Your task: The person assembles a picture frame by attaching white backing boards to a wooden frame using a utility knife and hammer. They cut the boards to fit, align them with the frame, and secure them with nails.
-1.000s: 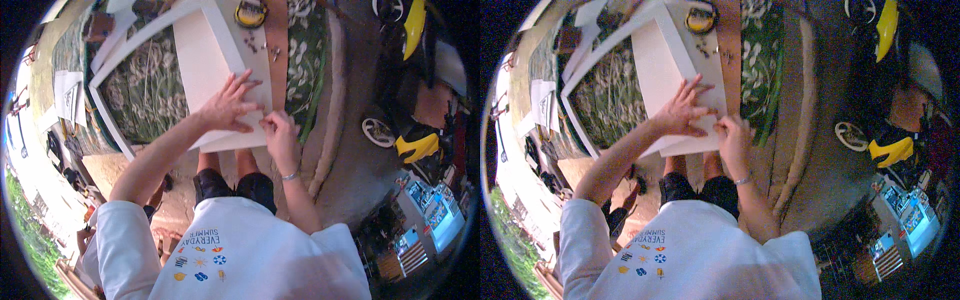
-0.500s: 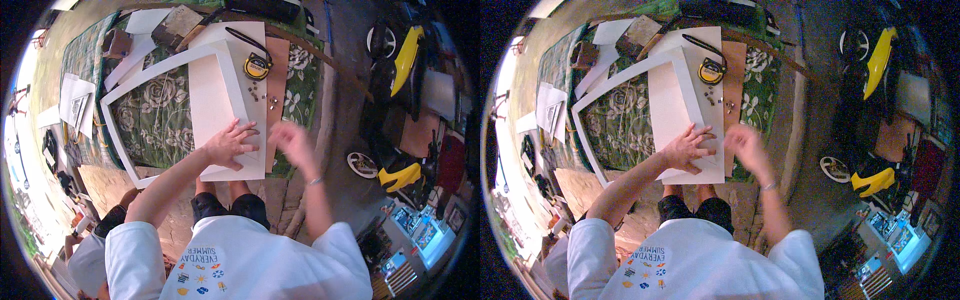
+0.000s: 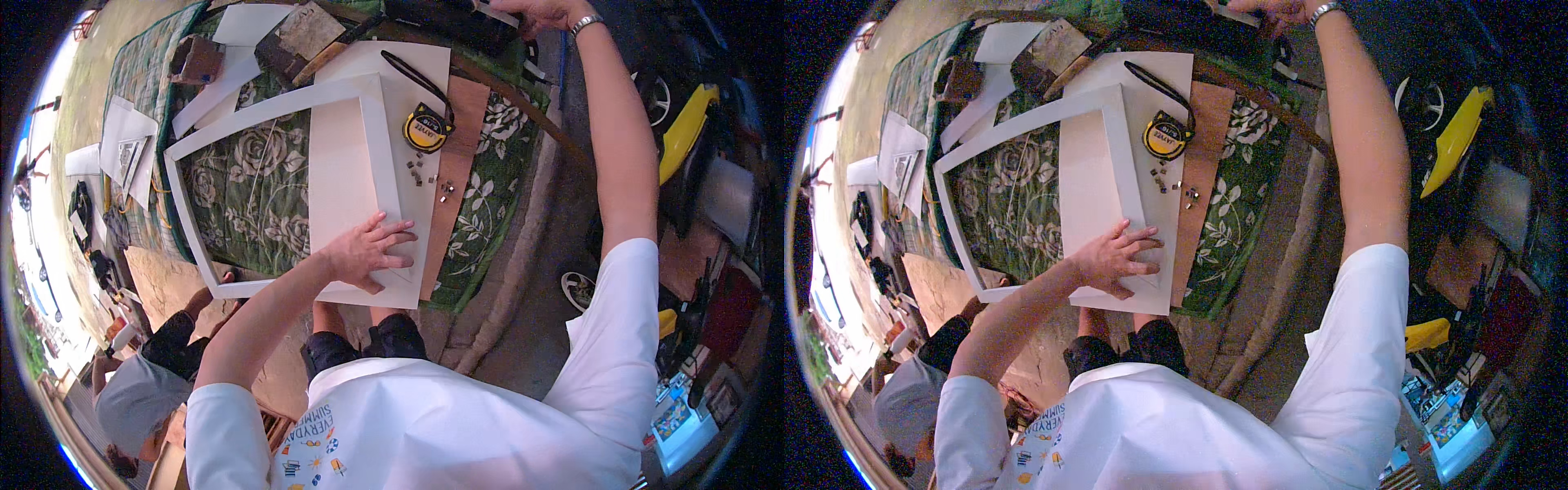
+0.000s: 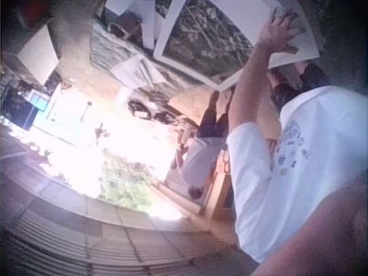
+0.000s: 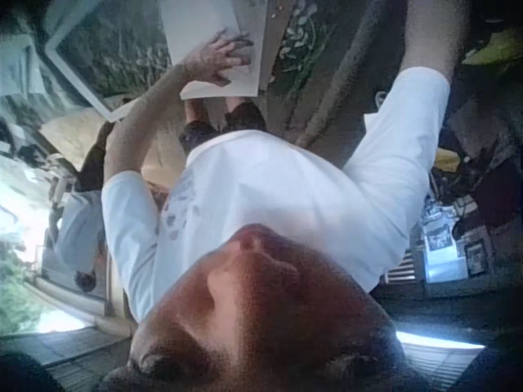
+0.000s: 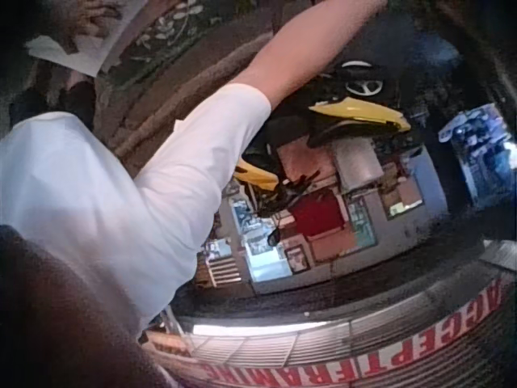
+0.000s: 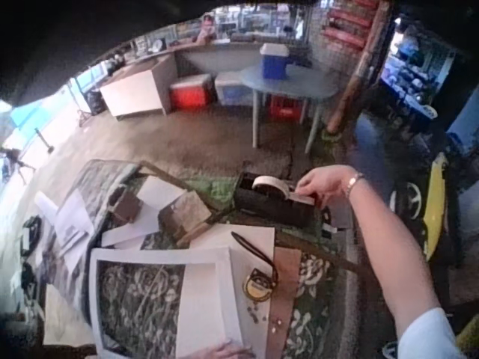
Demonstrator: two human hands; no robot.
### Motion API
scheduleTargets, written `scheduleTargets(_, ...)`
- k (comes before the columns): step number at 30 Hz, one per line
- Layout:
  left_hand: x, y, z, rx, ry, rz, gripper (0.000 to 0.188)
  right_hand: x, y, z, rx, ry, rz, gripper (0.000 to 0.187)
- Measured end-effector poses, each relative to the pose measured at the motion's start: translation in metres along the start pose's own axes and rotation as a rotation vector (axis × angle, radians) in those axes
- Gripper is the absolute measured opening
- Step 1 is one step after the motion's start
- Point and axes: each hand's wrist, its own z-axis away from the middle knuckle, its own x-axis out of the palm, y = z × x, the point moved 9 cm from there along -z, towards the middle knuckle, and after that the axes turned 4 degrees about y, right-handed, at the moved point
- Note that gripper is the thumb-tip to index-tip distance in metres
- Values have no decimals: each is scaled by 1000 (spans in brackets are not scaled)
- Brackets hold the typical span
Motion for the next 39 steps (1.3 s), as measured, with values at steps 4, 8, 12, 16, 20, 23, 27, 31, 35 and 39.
scheduleTargets(4, 4, 1, -3, 7, -32, -10, 76, -27, 40, -4, -114, 12, -265, 23)
scheduleTargets(8, 6, 1, -2, 3, -49, -29, 77, -17, 68, 12, -352, -71, -795, 17)
scheduleTargets(12, 11, 1, 1, -21, -77, -28, 77, -8, 96, 10, -521, 142, -750, 10)
scheduleTargets(16, 15, -7, -2, -3, -100, -56, 79, -37, 103, 48, -465, 1212, 460, 12)
scheduleTargets(20, 21, -5, -6, 31, -109, -52, 80, 9, 137, 121, -422, 1193, -49, 13)
scheduleTargets(23, 18, -4, 5, -11, -51, -58, 78, 128, 129, 175, -291, 1121, -490, 20)
scheduleTargets(27, 10, 0, 2, 7, -3, -73, 80, 328, 124, 241, -8, 858, -1222, 34)
scheduleTargets(31, 9, 2, -2, 50, 10, -113, 81, 457, 113, 277, 380, 835, -1521, 15)
scheduleTargets(35, 11, 6, -5, 90, 15, -164, 83, 499, 105, 268, 406, 974, -1647, 18)
scheduleTargets(39, 11, 8, -6, 95, 2, -106, 87, 500, 102, 260, 365, 1147, -1510, 20)
